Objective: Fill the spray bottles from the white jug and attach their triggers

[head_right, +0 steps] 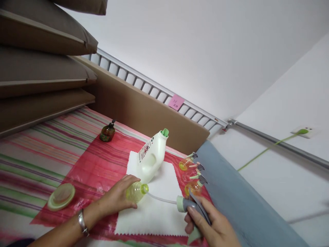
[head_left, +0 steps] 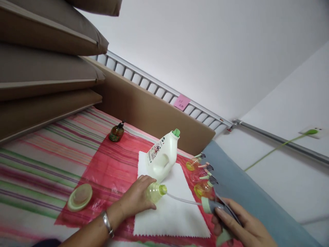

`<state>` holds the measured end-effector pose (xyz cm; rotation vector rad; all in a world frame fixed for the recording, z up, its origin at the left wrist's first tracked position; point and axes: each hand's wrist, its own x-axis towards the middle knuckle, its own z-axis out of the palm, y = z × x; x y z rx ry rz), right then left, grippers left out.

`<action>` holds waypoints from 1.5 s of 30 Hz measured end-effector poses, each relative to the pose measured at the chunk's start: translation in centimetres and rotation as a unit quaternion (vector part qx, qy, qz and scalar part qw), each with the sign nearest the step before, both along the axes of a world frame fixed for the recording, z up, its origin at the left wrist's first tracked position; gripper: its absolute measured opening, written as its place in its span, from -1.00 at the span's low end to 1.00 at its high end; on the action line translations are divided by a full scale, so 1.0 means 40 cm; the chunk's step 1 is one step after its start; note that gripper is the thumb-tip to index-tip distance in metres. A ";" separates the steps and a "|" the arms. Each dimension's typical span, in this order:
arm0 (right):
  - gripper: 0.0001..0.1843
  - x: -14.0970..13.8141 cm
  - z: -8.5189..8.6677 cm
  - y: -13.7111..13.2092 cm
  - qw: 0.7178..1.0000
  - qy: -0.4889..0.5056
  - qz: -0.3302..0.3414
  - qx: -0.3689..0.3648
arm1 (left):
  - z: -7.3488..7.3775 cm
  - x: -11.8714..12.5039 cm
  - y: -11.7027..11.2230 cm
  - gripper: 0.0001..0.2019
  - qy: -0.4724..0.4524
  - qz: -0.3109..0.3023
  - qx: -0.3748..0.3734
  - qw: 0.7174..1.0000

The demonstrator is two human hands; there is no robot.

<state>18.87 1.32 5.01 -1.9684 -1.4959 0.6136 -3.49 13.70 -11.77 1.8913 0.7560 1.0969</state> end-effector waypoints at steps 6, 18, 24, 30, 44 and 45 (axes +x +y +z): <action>-0.69 -0.075 -0.047 0.113 0.991 -0.060 0.112 -0.028 | -0.009 0.023 -0.019 -0.26 0.000 -0.010 -0.011 1.000; -0.93 -0.106 -0.083 0.212 0.941 -0.241 0.217 -0.091 | -0.070 0.068 -0.006 -0.22 -0.006 -0.001 -0.050 0.999; -0.86 -0.129 -0.089 0.237 0.947 -0.225 0.181 -0.142 | -0.079 0.067 -0.006 -0.24 0.016 -0.003 -0.038 0.999; -0.47 -0.141 -0.085 0.243 0.960 -0.181 0.155 -0.148 | -0.077 0.058 -0.004 -0.21 0.025 -0.004 -0.039 0.999; -0.50 -0.162 -0.084 0.264 0.966 -0.110 0.122 -0.202 | -0.067 0.050 -0.022 -0.06 0.082 -0.050 0.081 0.992; -0.52 -0.162 -0.085 0.264 0.967 -0.095 0.120 -0.204 | -0.067 0.049 -0.022 -0.07 0.082 -0.049 0.079 0.992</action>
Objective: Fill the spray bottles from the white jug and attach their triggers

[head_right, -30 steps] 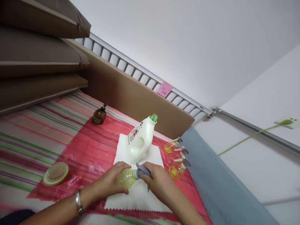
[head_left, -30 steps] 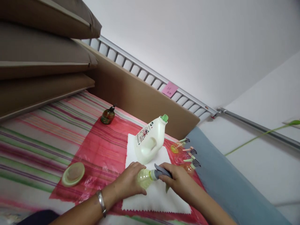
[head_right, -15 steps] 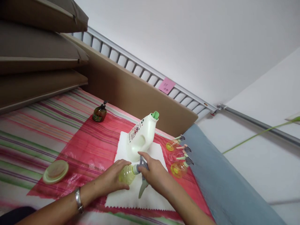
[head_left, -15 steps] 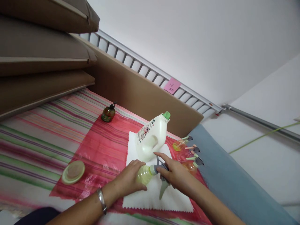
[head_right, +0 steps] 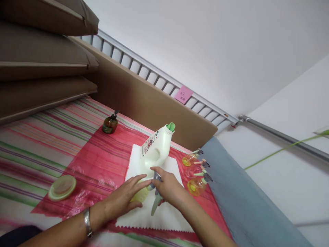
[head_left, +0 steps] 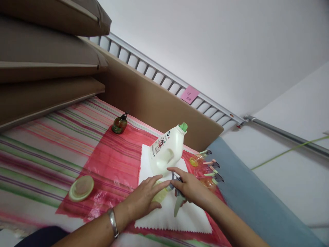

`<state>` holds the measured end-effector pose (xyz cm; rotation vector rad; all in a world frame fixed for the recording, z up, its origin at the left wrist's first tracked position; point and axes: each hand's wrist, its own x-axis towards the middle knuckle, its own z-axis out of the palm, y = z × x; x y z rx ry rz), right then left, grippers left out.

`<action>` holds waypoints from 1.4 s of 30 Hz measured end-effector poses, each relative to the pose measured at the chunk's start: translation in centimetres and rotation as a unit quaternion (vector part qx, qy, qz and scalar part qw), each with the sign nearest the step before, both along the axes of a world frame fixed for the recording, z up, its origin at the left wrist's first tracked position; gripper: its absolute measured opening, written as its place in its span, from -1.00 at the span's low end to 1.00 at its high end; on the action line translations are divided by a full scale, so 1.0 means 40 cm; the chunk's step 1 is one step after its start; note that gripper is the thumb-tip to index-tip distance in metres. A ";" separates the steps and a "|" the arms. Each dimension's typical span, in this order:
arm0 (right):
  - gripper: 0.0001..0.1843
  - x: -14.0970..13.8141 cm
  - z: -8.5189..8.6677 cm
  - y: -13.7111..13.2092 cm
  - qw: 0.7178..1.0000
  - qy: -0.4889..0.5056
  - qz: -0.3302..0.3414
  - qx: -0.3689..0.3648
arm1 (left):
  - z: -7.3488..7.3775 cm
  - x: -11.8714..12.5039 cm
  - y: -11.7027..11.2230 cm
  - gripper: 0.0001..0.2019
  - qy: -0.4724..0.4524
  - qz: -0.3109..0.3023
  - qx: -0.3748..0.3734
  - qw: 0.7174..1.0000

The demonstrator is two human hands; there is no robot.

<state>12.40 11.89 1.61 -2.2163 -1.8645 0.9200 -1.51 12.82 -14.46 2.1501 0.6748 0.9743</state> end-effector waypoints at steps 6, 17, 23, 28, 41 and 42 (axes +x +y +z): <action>-0.61 0.001 -0.009 -0.006 0.999 0.049 -0.003 0.006 | 0.011 -0.007 -0.002 -0.17 -0.043 -0.018 -0.009 0.999; -0.51 -0.030 -0.013 -0.007 0.999 0.043 0.027 0.001 | 0.062 0.052 0.001 -0.74 -0.161 0.104 -0.171 0.966; -0.56 0.005 0.027 -0.013 0.970 -0.122 0.169 0.128 | 0.059 0.042 0.017 -0.80 -0.185 0.070 -0.149 0.969; -0.48 0.049 0.015 -0.044 0.881 -0.199 0.371 0.215 | 0.058 0.040 0.015 -0.80 -0.186 0.067 -0.129 0.972; -0.62 -0.022 0.011 -0.004 0.931 -0.256 0.224 0.135 | 0.051 0.042 0.000 -0.77 -0.159 0.063 -0.108 0.979; -0.52 -0.028 0.010 0.001 0.946 -0.240 0.183 0.122 | 0.051 0.041 0.001 -0.74 -0.155 0.062 -0.109 0.980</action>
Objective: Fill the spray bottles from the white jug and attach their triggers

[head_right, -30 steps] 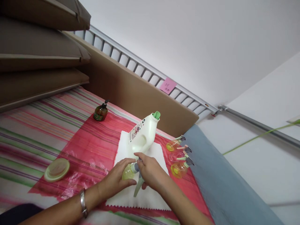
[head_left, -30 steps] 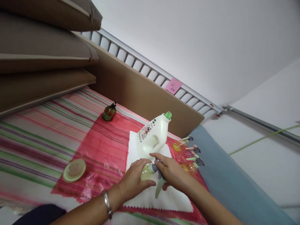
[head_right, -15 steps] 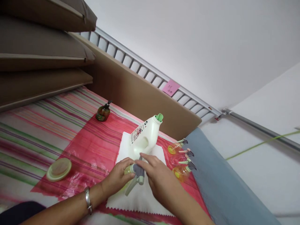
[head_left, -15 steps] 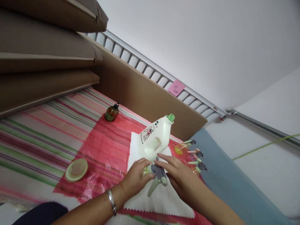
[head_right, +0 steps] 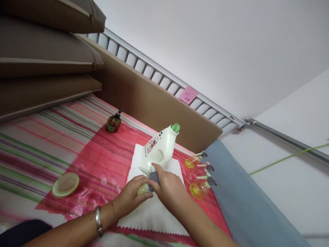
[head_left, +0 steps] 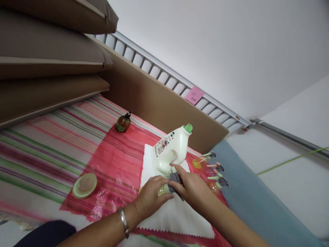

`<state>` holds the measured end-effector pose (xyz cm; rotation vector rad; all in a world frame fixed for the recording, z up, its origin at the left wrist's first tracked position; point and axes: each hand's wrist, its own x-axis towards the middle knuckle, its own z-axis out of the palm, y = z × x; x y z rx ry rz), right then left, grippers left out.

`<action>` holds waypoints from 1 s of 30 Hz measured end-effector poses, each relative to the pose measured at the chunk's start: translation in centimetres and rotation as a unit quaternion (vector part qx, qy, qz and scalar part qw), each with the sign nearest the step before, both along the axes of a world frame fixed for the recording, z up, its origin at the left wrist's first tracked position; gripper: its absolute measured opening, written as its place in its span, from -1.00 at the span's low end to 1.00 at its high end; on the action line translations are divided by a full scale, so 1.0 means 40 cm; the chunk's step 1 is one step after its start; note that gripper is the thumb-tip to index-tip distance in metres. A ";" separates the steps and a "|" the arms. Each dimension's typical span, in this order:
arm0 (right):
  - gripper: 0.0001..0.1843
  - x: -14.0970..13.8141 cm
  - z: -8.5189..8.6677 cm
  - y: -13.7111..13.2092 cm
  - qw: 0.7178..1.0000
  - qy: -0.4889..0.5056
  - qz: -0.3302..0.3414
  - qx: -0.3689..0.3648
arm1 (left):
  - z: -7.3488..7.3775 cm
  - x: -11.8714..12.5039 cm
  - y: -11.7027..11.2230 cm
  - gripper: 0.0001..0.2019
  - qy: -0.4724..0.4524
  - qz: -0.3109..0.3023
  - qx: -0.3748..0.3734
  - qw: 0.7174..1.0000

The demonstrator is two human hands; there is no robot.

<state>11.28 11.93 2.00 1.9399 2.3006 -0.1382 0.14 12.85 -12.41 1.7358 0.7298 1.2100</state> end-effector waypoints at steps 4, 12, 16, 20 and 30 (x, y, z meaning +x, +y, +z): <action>-0.36 0.005 -0.001 0.004 0.994 0.089 -0.060 -0.035 | 0.000 -0.006 0.007 -0.70 -0.006 -0.012 -0.003 1.000; -0.30 0.088 0.013 -0.007 0.922 -0.085 0.352 0.139 | -0.004 -0.010 0.014 -0.69 -0.024 -0.018 -0.003 1.000; -0.73 0.062 0.010 0.002 0.954 -0.109 0.271 0.067 | -0.002 -0.014 0.015 -0.75 -0.019 -0.017 -0.004 1.000; -0.48 0.045 0.019 -0.008 0.999 -0.034 0.038 -0.004 | 0.006 -0.020 0.015 -0.76 -0.021 -0.024 -0.002 0.999; -0.48 0.029 0.047 -0.016 0.959 0.255 -0.079 -0.097 | 0.005 -0.021 0.016 -0.79 -0.023 -0.017 -0.013 1.000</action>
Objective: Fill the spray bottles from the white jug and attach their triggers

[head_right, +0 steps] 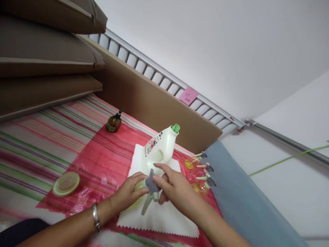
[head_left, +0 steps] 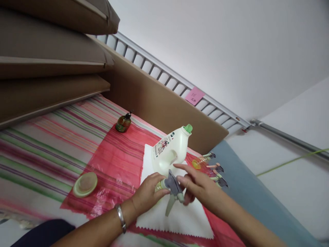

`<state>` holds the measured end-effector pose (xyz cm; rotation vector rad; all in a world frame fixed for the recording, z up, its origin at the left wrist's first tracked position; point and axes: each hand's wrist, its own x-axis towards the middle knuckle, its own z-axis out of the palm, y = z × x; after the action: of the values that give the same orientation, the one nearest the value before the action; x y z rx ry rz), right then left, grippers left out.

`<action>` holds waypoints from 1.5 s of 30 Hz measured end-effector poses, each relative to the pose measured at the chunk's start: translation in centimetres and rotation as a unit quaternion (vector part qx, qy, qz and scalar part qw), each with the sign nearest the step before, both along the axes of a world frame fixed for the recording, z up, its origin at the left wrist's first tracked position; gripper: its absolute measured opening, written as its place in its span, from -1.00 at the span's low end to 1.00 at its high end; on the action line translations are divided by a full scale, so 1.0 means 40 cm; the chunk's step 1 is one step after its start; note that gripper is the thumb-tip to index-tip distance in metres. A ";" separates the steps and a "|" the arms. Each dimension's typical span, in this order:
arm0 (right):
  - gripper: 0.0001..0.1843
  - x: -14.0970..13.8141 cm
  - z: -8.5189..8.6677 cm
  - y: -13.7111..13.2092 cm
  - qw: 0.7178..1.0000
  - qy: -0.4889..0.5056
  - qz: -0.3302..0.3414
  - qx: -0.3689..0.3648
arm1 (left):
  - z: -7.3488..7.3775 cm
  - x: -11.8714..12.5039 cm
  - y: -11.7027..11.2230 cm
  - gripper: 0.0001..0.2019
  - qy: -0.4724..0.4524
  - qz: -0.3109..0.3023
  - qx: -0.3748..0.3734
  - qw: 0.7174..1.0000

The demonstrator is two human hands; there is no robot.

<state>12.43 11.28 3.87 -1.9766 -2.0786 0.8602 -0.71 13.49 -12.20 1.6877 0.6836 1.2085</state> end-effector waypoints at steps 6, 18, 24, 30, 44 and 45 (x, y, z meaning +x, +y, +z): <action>-0.68 0.063 -0.050 0.037 0.998 -0.030 0.027 0.057 | 0.002 -0.003 -0.003 -0.77 0.010 0.005 -0.002 1.000; -0.42 -0.016 -0.261 -0.037 0.933 0.304 -0.155 0.115 | -0.035 -0.004 0.001 -0.57 0.021 0.013 -0.007 1.000; -0.45 -0.023 -0.283 -0.032 0.919 0.324 -0.188 0.126 | -0.026 -0.006 -0.004 -0.56 0.030 0.023 -0.005 0.999; -0.59 -0.028 -0.296 -0.027 0.919 0.303 -0.198 0.159 | -0.018 -0.013 -0.009 -0.57 0.025 0.021 0.018 0.999; -0.49 -0.025 -0.359 -0.021 0.868 0.421 -0.207 0.161 | -0.019 -0.007 -0.017 -0.66 0.034 0.034 0.054 0.997; -0.51 -0.026 -0.358 -0.024 0.862 0.437 -0.202 0.158 | -0.019 -0.008 -0.017 -0.68 0.039 0.031 0.056 0.997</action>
<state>11.40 10.34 -10.46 -1.3631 -1.1396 0.9821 -1.02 12.81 -12.95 1.8256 0.7318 1.2494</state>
